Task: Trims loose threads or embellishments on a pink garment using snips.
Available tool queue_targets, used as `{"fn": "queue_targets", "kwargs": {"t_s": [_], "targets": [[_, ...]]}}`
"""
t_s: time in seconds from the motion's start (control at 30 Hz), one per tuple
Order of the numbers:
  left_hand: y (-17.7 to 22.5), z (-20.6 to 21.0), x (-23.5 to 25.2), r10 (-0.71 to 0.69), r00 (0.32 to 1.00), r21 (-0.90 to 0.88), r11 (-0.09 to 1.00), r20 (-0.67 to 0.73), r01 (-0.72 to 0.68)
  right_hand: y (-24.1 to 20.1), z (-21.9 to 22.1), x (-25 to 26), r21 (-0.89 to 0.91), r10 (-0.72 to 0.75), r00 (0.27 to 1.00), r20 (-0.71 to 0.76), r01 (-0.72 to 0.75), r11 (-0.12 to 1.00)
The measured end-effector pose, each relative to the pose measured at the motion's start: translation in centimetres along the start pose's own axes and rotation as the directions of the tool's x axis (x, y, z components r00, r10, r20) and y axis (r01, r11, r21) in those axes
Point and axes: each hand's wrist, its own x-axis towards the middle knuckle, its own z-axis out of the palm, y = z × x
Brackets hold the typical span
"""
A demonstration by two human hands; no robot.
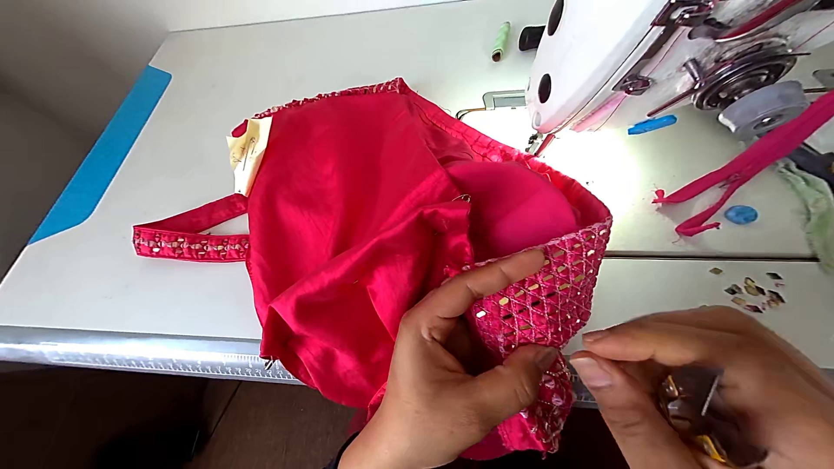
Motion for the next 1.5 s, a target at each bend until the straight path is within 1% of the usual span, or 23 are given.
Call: {"fn": "queue_targets", "kwargs": {"t_s": [0.1,0.17,0.2,0.27,0.33,0.4,0.67,1.03,1.33,1.43,1.5], "targets": [[-0.06,-0.08,-0.01,0.015,1.0,0.033,0.999,0.02,-0.016,0.62,0.25,0.33,-0.125,-0.163,0.987,-0.001,0.161,0.979],[-0.07,-0.13,-0.03,0.024,0.999,0.039,0.999,0.026,-0.025,0.79,0.46,0.44,-0.175,-0.212,0.977,-0.002,0.208,0.962],[-0.09,-0.16,-0.03,0.029,0.999,0.034,0.999,0.03,-0.03,0.75,0.44,0.48,-0.166,-0.2,0.98,0.006,0.199,0.966],[-0.08,-0.12,-0.04,0.032,0.999,0.022,0.999,0.021,-0.033,0.69,0.2,0.45,-0.081,-0.142,0.989,0.032,0.144,0.986],[0.01,0.13,0.06,0.022,1.0,0.009,1.0,-0.02,-0.022,0.69,0.06,0.32,0.005,-0.088,0.995,0.042,0.088,0.996],[0.08,0.31,0.12,-0.002,0.999,-0.001,1.0,-0.054,0.002,0.69,0.07,0.22,0.036,-0.065,0.997,0.04,0.063,0.997],[0.05,0.14,0.14,-0.018,0.999,0.016,1.0,-0.034,0.019,0.55,0.45,0.41,-0.029,-0.099,0.995,0.012,0.1,0.995],[0.21,-0.31,0.2,-0.061,0.998,-0.029,0.998,0.024,0.061,0.56,0.52,0.44,-0.043,-0.099,0.995,0.006,0.099,0.994],[0.24,-0.1,0.35,-0.05,0.999,0.008,0.999,-0.009,0.05,0.57,0.61,0.3,-0.139,-0.181,0.983,0.032,0.184,0.973],[0.16,-0.18,0.33,-0.04,0.999,0.02,0.999,0.001,0.04,0.66,0.58,0.41,-0.14,-0.17,0.985,0.029,0.173,0.975],[0.07,-0.26,0.31,-0.026,1.0,0.019,0.999,0.017,0.026,0.88,0.5,0.4,-0.185,-0.199,0.98,0.027,0.201,0.962]]}}
